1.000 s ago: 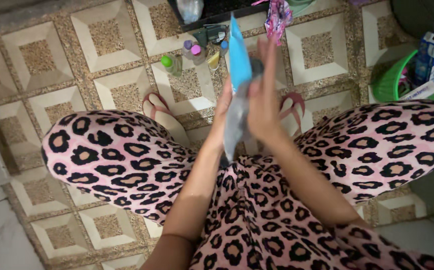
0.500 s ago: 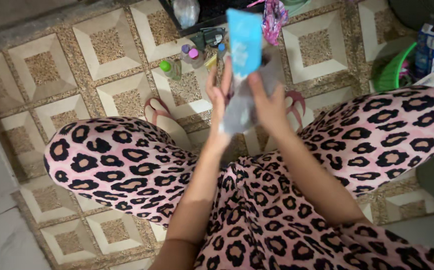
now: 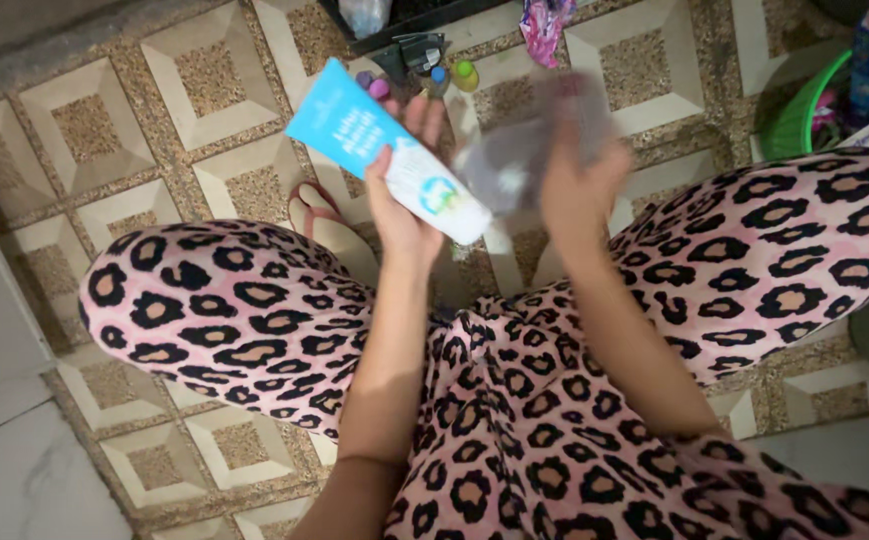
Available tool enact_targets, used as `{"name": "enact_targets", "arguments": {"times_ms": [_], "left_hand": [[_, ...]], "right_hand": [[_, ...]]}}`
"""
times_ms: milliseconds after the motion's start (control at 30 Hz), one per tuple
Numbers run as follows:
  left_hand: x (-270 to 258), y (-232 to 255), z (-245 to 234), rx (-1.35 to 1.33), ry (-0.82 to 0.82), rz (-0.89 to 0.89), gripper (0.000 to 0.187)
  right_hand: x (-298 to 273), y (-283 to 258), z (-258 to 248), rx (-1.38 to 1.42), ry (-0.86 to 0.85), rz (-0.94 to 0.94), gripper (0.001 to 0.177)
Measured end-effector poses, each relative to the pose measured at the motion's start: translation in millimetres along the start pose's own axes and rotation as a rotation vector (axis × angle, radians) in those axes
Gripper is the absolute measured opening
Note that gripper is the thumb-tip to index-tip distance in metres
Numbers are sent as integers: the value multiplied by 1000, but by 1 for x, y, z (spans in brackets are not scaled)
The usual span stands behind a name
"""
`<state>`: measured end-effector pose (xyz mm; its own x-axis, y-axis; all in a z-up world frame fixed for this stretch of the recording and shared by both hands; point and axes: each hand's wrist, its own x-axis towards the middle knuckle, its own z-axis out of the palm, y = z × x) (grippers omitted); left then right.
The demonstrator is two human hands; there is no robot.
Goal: The person wipes several bottles and packets using a cloth after removing them from a shelf, then returns the items to the shelf.
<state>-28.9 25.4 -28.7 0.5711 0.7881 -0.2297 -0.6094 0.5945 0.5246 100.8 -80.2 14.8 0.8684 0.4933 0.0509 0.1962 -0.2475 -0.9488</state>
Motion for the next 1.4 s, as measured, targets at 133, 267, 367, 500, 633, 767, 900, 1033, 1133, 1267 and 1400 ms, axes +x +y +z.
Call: {"name": "enact_targets", "arguments": {"times_ms": [133,267,367,500,633,767,900,1033,1133,1267,1400], "left_hand": [[13,0,-4,126,21,69,65],[-1,-19,-7,166,-168,-93,77],[-8,-19,2,334,-146,-113,79],[-16,-20,11,212,-132,-159,77],[-21,-18,3,43,-52,-149,71],[-18,5,-13,-101,30,-24,73],[-15,10,-17,-76,-34,32,71],[-2,4,-19,-101,4,-174,71],[3,1,-23,31,131,-449,66],[4,7,-30,-3,201,-461,62],[-4,15,-28,-96,297,-430,60]], "right_hand": [[-27,-34,-21,-137,-600,-500,40],[-60,-35,5,-347,-449,-597,74],[-39,-22,23,-175,-357,-462,69],[0,-27,38,-37,-299,-351,56],[15,-39,53,161,-557,335,61],[-38,-43,42,-95,-512,-430,67],[-60,-30,17,-235,-583,-255,61],[-39,-11,5,-493,-404,-37,41],[5,35,29,-525,-324,-206,34],[124,134,106,133,-221,24,31],[241,205,204,-106,-33,-98,44]]}}
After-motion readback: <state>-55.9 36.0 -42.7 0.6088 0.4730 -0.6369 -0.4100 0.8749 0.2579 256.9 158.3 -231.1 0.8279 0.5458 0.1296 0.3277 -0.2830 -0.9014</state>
